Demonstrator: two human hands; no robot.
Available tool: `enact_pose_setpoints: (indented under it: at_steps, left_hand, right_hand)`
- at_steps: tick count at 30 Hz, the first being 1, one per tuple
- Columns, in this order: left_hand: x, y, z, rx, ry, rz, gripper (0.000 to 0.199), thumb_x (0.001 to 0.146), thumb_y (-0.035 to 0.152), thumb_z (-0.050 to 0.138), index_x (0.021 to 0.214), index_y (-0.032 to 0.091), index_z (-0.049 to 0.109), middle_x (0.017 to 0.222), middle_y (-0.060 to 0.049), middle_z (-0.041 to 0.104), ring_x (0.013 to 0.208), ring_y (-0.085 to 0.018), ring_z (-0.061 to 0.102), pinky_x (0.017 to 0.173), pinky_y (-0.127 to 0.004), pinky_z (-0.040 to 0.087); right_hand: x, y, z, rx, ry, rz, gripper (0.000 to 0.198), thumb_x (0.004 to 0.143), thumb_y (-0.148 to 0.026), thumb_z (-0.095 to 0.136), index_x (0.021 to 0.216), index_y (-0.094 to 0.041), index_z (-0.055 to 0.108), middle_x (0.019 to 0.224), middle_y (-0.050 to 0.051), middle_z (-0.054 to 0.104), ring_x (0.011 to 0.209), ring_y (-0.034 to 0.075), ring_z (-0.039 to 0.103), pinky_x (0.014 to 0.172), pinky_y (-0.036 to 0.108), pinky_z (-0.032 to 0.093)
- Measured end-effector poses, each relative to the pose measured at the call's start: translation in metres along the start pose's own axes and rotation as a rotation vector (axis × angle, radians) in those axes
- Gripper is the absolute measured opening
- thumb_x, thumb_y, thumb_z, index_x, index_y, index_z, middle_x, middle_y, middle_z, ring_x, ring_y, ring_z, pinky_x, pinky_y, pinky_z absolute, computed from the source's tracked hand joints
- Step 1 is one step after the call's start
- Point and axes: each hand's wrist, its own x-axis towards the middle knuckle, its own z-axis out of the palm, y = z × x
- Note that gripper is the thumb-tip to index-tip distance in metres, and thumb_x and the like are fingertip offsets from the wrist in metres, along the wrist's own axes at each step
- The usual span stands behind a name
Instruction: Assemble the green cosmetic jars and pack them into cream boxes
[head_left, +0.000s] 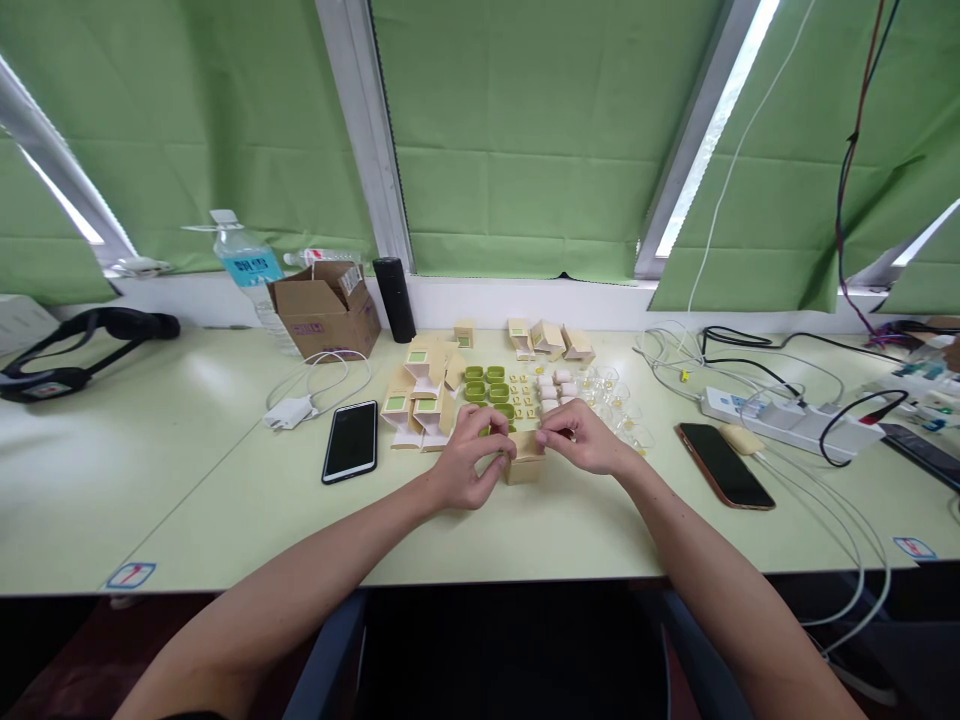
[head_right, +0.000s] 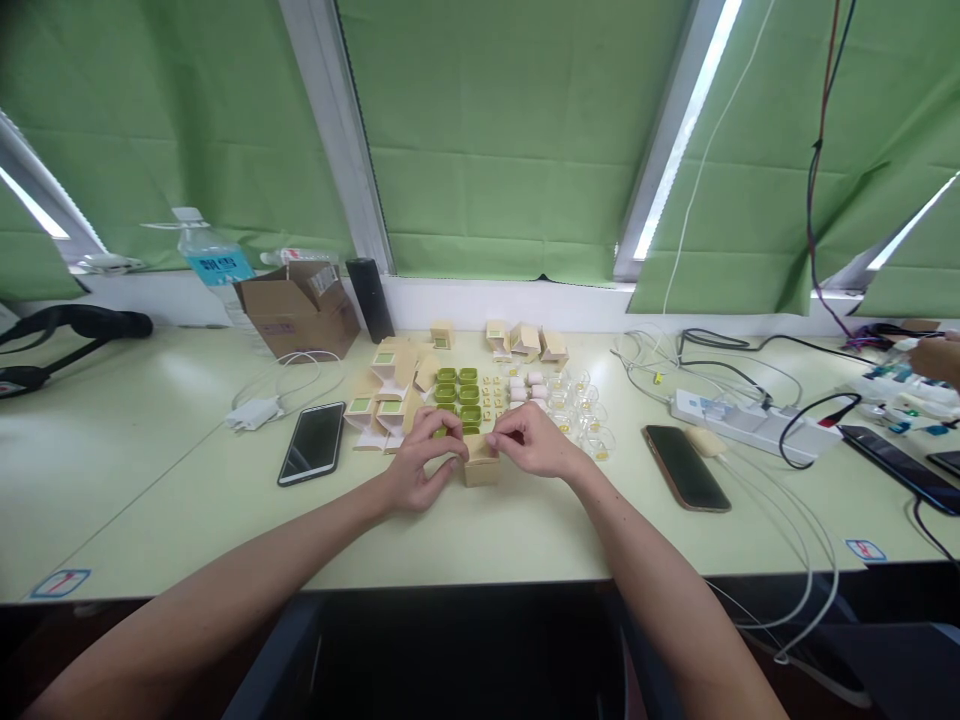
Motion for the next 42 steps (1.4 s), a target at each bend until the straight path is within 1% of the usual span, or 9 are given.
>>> enact_pose_setpoints:
  at_steps: [6,11,16,22,27,30,36,38,42]
  left_hand:
    - [0.000,-0.002,0.003,0.002,0.015,0.016,0.020,0.083,0.009,0.053,0.081,0.021,0.068,0.096,-0.007,0.060,0.093,-0.022,0.058,0.095,-0.047,0.043]
    - [0.001,-0.003,0.007,-0.013,0.083,-0.053,0.029,0.080,0.003,0.050,0.098,0.021,0.063,0.108,-0.009,0.066,0.106,-0.024,0.060,0.095,-0.042,0.049]
    - [0.002,-0.004,0.008,-0.059,0.105,-0.075,0.032,0.076,0.002,0.049,0.100,0.021,0.058,0.104,-0.008,0.067,0.102,-0.024,0.064,0.088,-0.040,0.053]
    - [0.001,-0.003,0.006,-0.222,0.151,0.026,0.028,0.073,0.000,0.045,0.087,0.022,0.055,0.077,-0.002,0.063,0.077,-0.019,0.062,0.072,-0.034,0.053]
    - [0.003,-0.005,0.004,-0.088,0.202,0.015,0.029,0.073,0.001,0.047,0.091,0.021,0.059,0.092,-0.007,0.068,0.092,-0.022,0.066,0.082,-0.040,0.055]
    - [0.002,-0.004,0.005,-0.116,0.156,0.014,0.034,0.073,0.000,0.047,0.098,0.020,0.060,0.104,-0.009,0.069,0.102,-0.024,0.067,0.087,-0.042,0.056]
    - [-0.002,-0.003,0.005,-0.171,0.136,0.001,0.032,0.074,0.003,0.049,0.099,0.021,0.059,0.097,-0.007,0.067,0.084,-0.020,0.066,0.077,-0.038,0.056]
    - [0.000,-0.003,0.002,-0.147,0.094,-0.001,0.040,0.072,0.004,0.050,0.107,0.021,0.059,0.109,-0.010,0.069,0.100,-0.026,0.067,0.088,-0.045,0.055]
    - [0.004,0.001,-0.005,-0.147,-0.154,0.006,0.064,0.071,0.006,0.052,0.132,0.025,0.052,0.142,-0.014,0.059,0.134,-0.033,0.054,0.109,-0.055,0.045]
  right_hand:
    - [0.001,0.000,0.006,0.003,-0.042,0.034,0.031,0.088,-0.026,0.056,0.058,-0.019,0.058,0.052,-0.004,0.045,0.052,0.011,0.033,0.053,0.028,0.025]
    - [0.000,-0.004,0.001,-0.008,-0.006,0.107,0.010,0.083,-0.026,0.065,0.078,-0.021,0.058,0.058,-0.007,0.043,0.056,0.011,0.037,0.056,0.026,0.029]
    - [-0.003,-0.011,-0.010,-0.195,-0.192,0.179,0.048,0.074,-0.025,0.076,0.114,-0.025,0.048,0.074,-0.007,0.049,0.066,0.014,0.044,0.061,0.026,0.031]
    - [-0.003,-0.004,-0.017,-0.390,0.080,0.270,0.034,0.082,-0.012,0.054,0.111,-0.027,0.046,0.069,-0.007,0.049,0.065,0.016,0.047,0.061,0.026,0.027]
    - [-0.002,0.000,-0.016,-0.391,0.116,0.223,0.028,0.083,-0.012,0.051,0.106,-0.026,0.048,0.066,-0.007,0.049,0.064,0.016,0.048,0.062,0.027,0.027]
    - [-0.003,0.000,-0.014,-0.409,0.064,0.213,0.028,0.083,-0.011,0.053,0.107,-0.026,0.050,0.068,-0.006,0.051,0.064,0.016,0.048,0.062,0.027,0.026]
    - [-0.002,0.001,-0.013,-0.454,0.011,0.257,0.033,0.080,-0.007,0.052,0.108,-0.025,0.053,0.070,-0.005,0.057,0.065,0.016,0.048,0.061,0.027,0.023]
    - [-0.001,0.002,-0.013,-0.473,0.035,0.266,0.034,0.080,-0.007,0.052,0.109,-0.025,0.053,0.071,-0.004,0.058,0.065,0.017,0.048,0.061,0.027,0.023]
    - [0.002,0.003,-0.010,-0.535,0.069,0.290,0.034,0.083,-0.008,0.052,0.113,-0.024,0.054,0.072,-0.003,0.061,0.067,0.017,0.051,0.061,0.027,0.023]
